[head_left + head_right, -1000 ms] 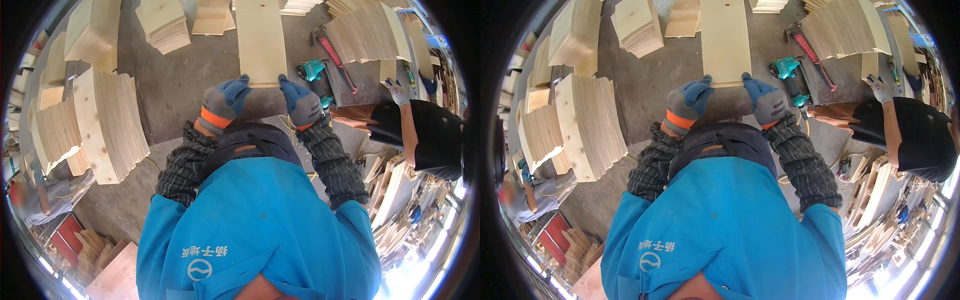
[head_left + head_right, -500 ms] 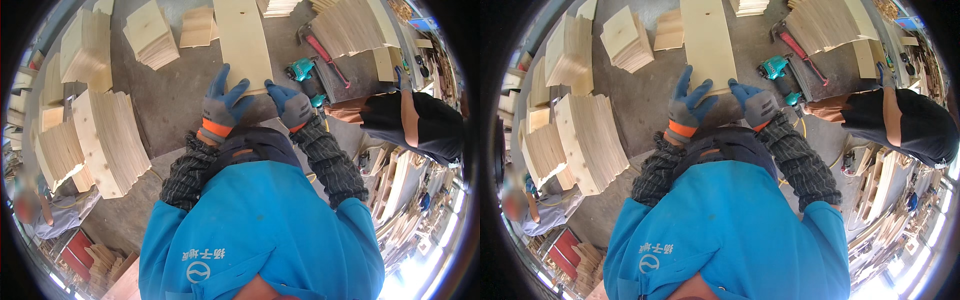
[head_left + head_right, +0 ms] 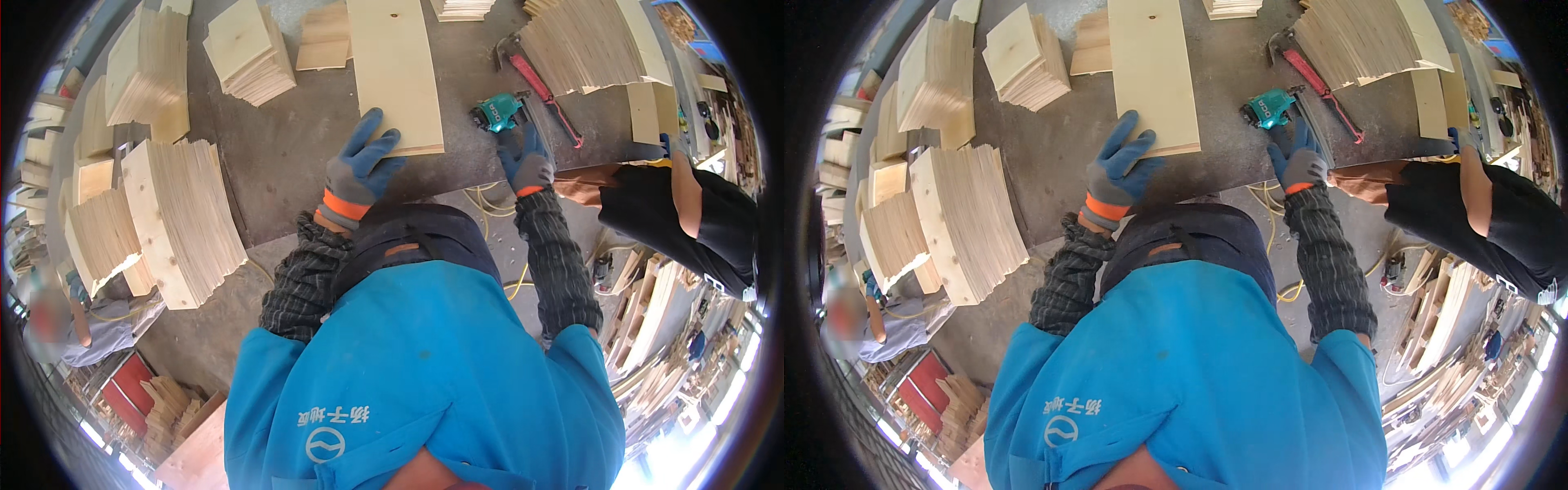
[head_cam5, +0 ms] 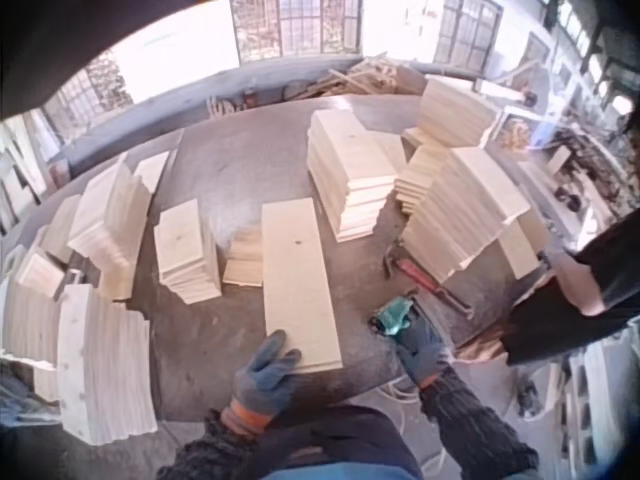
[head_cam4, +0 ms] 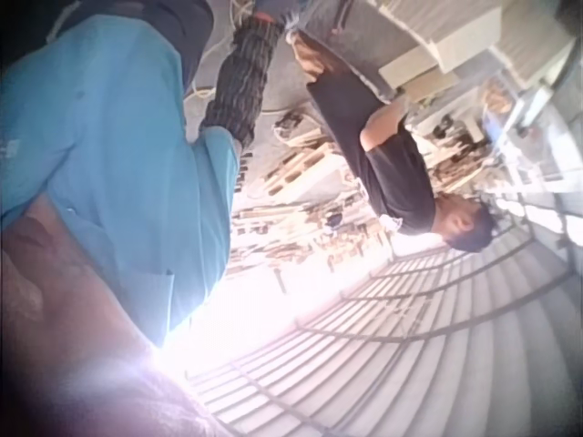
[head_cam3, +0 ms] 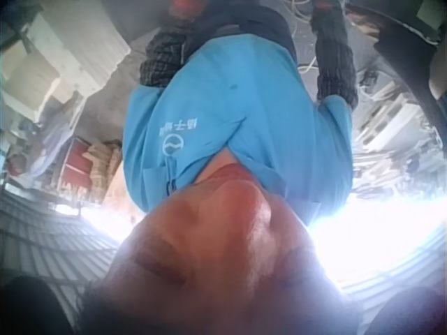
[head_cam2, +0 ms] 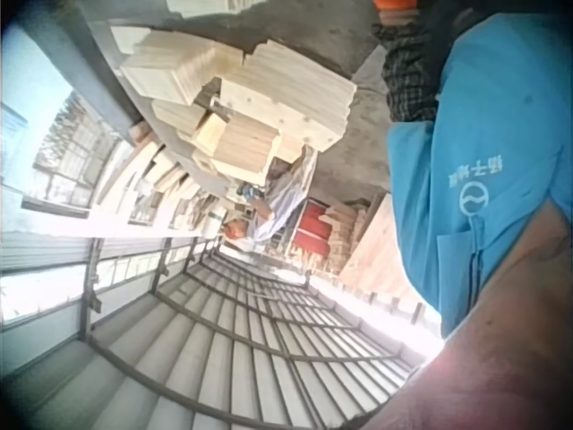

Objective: Assembling wooden box components using a pneumatic nail gun.

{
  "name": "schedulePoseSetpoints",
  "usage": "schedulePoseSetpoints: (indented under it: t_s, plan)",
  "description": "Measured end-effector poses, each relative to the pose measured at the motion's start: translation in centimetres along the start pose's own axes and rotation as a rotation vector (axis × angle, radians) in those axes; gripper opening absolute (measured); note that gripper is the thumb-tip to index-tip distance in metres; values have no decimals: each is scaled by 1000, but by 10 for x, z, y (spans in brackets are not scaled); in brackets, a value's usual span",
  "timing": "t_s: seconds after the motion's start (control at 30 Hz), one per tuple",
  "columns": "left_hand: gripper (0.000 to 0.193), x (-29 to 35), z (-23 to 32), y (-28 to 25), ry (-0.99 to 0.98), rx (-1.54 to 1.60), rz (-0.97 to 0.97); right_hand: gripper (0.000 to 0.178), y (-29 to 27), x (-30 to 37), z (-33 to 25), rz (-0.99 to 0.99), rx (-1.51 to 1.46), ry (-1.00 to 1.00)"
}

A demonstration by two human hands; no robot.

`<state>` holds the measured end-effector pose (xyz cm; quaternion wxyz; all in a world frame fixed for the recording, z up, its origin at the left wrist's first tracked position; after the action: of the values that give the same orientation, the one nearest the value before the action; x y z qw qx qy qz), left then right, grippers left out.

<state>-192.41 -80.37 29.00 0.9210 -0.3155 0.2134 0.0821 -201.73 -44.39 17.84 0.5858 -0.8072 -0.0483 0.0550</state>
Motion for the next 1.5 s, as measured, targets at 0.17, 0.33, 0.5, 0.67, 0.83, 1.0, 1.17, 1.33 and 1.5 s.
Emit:
schedulePoseSetpoints:
  t_s: [0.17,0.33,0.5,0.67,0.83,1.0,1.17,1.33,1.5]
  plan:
    - [43,0,1,2,-22,-49,-47,100,35,-12,11,-271,278,172]
    - [45,2,1,7,-32,-15,-46,100,50,-28,37,-353,-37,183]
    - [44,0,-4,2,-12,23,-26,58,-7,-3,33,-280,-393,168]
    - [39,-1,-6,-5,-13,104,12,20,-114,78,-74,-516,-1046,356]
    - [43,1,-14,-1,-17,138,16,18,-147,116,-151,-561,-1081,372]
    - [42,0,-14,0,-27,172,4,40,-135,113,-184,-558,-1145,478]
    - [41,2,-18,-2,-38,238,30,22,-124,111,-193,-563,-1157,540]
    - [41,0,-15,-4,-34,254,28,25,-121,111,-195,-555,-1139,534]
    - [42,1,-18,-3,-48,269,22,27,-122,111,-199,-543,-1147,555]
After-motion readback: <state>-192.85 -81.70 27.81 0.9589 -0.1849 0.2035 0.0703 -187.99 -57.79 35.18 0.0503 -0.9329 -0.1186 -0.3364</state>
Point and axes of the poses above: each hand's wrist, its own x-axis away from the middle knuckle, its own y-axis out of the palm, z = x × y, the point moved 10 cm from there along -x, towards the middle knuckle, and after that the axes turned 1 degree about -z, right-handed, at the moved point
